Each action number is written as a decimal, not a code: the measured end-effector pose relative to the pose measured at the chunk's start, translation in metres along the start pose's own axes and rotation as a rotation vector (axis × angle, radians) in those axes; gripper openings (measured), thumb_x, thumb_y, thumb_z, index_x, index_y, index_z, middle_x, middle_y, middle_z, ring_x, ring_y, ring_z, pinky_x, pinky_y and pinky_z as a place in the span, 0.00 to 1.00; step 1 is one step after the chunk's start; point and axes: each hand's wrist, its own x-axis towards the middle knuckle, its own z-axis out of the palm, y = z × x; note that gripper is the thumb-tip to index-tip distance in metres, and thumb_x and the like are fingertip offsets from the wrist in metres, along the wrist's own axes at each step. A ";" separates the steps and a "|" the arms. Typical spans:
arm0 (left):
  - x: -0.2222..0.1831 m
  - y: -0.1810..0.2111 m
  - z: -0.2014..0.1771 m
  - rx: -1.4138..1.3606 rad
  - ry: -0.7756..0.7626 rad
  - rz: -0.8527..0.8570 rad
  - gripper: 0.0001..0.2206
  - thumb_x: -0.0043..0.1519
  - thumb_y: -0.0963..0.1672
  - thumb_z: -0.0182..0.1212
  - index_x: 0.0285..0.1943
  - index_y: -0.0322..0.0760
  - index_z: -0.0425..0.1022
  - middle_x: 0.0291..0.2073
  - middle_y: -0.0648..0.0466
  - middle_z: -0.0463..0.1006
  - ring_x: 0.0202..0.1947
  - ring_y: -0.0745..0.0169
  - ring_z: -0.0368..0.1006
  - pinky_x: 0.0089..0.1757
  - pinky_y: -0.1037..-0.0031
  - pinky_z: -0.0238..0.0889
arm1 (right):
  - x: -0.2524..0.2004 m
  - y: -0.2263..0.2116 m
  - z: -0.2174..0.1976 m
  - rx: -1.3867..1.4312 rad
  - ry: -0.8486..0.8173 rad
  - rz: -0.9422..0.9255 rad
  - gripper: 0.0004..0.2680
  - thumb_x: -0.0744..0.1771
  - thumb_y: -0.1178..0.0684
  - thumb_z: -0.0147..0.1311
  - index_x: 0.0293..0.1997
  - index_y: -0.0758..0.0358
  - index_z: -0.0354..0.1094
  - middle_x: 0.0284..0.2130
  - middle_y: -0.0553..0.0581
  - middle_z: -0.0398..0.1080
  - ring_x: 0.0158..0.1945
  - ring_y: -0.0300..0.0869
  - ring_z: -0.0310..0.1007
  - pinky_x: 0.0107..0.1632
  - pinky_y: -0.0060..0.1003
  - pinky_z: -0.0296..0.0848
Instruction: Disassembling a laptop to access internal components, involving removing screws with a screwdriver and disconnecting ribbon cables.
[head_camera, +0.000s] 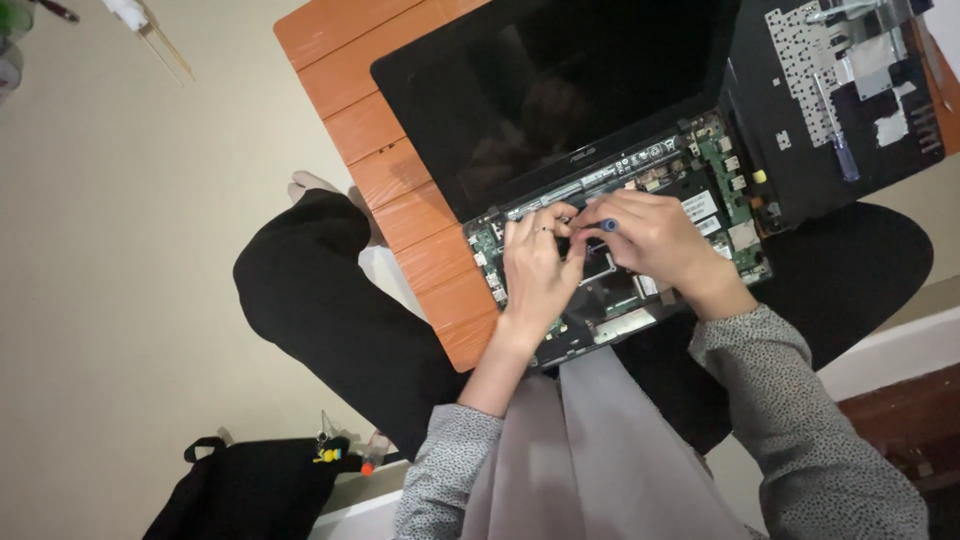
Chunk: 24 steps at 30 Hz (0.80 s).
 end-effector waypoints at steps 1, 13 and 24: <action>-0.003 0.002 0.004 0.003 0.004 -0.002 0.13 0.52 0.40 0.69 0.45 0.39 0.74 0.30 0.60 0.78 0.35 0.62 0.75 0.39 0.71 0.62 | 0.003 0.000 -0.002 0.003 -0.001 -0.004 0.03 0.69 0.61 0.58 0.35 0.65 0.73 0.29 0.57 0.75 0.39 0.53 0.80 0.42 0.42 0.77; -0.018 0.019 0.029 0.202 0.269 -0.172 0.18 0.48 0.41 0.70 0.48 0.43 0.75 0.25 0.63 0.75 0.31 0.64 0.74 0.39 0.74 0.59 | 0.008 0.022 -0.013 -0.014 -0.352 -0.152 0.11 0.65 0.70 0.49 0.48 0.64 0.72 0.42 0.60 0.77 0.52 0.53 0.77 0.55 0.45 0.76; -0.018 0.018 0.021 0.252 0.183 -0.161 0.19 0.49 0.42 0.70 0.50 0.44 0.72 0.28 0.64 0.76 0.35 0.65 0.74 0.41 0.72 0.56 | -0.002 0.014 -0.009 0.107 -0.225 -0.013 0.07 0.65 0.68 0.55 0.43 0.63 0.72 0.35 0.59 0.76 0.44 0.54 0.78 0.48 0.46 0.78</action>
